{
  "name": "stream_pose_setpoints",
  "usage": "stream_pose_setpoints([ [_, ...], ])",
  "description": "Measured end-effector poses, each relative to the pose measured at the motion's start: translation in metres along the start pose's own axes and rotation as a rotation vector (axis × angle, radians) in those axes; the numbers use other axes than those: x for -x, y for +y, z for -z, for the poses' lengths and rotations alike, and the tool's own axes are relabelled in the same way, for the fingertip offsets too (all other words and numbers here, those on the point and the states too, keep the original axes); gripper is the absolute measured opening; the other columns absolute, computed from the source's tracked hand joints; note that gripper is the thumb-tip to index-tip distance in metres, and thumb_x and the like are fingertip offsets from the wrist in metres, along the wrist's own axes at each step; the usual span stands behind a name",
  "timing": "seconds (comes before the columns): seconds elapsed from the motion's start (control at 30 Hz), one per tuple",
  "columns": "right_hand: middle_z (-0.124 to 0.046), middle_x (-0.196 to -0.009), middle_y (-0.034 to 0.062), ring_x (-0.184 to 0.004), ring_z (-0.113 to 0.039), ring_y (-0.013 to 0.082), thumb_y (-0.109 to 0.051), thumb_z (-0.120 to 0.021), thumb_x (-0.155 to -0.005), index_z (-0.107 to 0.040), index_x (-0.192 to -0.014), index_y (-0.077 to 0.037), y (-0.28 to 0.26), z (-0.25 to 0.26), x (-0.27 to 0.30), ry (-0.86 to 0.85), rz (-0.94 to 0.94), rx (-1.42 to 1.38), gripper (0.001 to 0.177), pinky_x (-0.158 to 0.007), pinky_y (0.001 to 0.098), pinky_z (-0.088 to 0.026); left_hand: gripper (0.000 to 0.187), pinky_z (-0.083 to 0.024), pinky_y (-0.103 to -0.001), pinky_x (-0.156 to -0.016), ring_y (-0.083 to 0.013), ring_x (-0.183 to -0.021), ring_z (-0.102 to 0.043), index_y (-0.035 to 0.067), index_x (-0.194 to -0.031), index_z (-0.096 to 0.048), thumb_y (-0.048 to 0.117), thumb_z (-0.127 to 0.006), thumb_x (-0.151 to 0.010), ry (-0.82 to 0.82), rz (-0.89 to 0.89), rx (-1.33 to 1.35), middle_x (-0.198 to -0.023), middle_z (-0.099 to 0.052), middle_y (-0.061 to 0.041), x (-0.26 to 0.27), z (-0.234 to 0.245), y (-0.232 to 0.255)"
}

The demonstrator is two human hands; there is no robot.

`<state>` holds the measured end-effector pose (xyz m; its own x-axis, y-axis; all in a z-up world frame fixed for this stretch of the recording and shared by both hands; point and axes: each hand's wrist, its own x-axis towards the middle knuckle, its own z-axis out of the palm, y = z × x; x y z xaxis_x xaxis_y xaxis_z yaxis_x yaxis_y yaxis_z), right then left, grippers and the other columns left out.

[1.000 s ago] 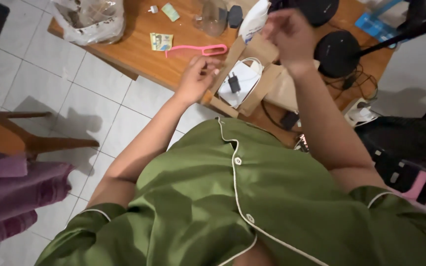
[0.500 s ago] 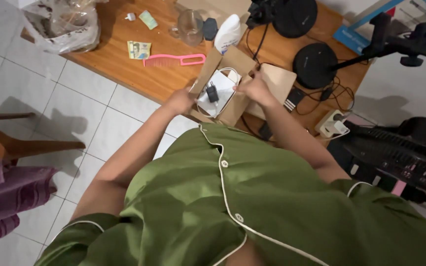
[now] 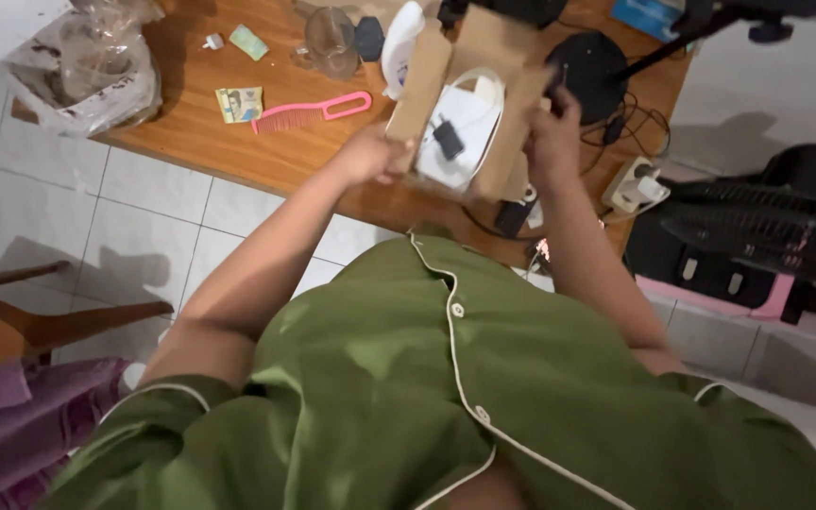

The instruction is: Assembling a cardboard box from flat sheets and organizing various personal items on a desk.

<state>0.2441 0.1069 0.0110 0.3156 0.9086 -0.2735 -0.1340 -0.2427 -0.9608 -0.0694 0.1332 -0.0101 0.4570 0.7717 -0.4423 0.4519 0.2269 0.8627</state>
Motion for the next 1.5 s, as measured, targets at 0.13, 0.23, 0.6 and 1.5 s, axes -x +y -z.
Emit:
stream_pose_setpoints([
  [0.13, -0.063, -0.13, 0.0109, -0.107, -0.067, 0.0224, -0.009, -0.071, -0.095, -0.035, -0.153, -0.012, -0.018, 0.016, 0.016, -0.148, -0.112, -0.274, 0.069, -0.084, 0.037, -0.061, 0.032, -0.059, -0.036, -0.059, -0.0166, -0.068, -0.068, 0.012, -0.122, -0.063, 0.028, -0.069, -0.095, -0.057, 0.059, 0.266, -0.094, -0.069, -0.005, -0.026, -0.023, 0.034],
  [0.23, -0.06, -0.129, 0.0091, -0.105, -0.066, 0.0222, -0.007, -0.073, -0.097, -0.033, -0.15, -0.012, -0.006, 0.027, 0.024, -0.234, -0.131, -0.165, 0.067, -0.082, 0.038, -0.059, 0.033, -0.058, -0.037, -0.06, -0.0192, -0.068, -0.065, 0.01, -0.125, -0.064, 0.027, -0.068, -0.097, -0.074, 0.038, 0.253, -0.094, -0.066, -0.009, -0.057, -0.036, 0.042],
  [0.6, -0.067, -0.109, 0.0167, -0.086, -0.071, 0.034, -0.022, -0.062, -0.096, -0.053, -0.131, -0.006, -0.008, 0.05, -0.062, -0.178, -0.154, -0.296, 0.039, -0.067, 0.0459, -0.061, 0.062, -0.051, -0.031, -0.095, -0.0121, -0.116, -0.061, 0.019, -0.154, -0.041, 0.032, -0.071, -0.101, -0.037, -0.256, 0.653, -0.136, -0.063, 0.001, -0.118, -0.056, 0.014],
  [1.5, -0.057, -0.137, 0.0213, -0.128, -0.056, 0.0372, -0.019, -0.095, -0.071, -0.046, -0.145, -0.008, -0.03, -0.131, -0.081, -0.613, 0.671, 0.866, 0.089, -0.106, 0.0429, -0.048, 0.081, -0.039, -0.046, -0.116, -0.0441, -0.14, -0.043, 0.008, -0.157, -0.034, 0.006, -0.076, -0.087, 0.848, -0.246, -0.348, -0.153, -0.039, -0.026, -0.051, 0.033, -0.003],
])
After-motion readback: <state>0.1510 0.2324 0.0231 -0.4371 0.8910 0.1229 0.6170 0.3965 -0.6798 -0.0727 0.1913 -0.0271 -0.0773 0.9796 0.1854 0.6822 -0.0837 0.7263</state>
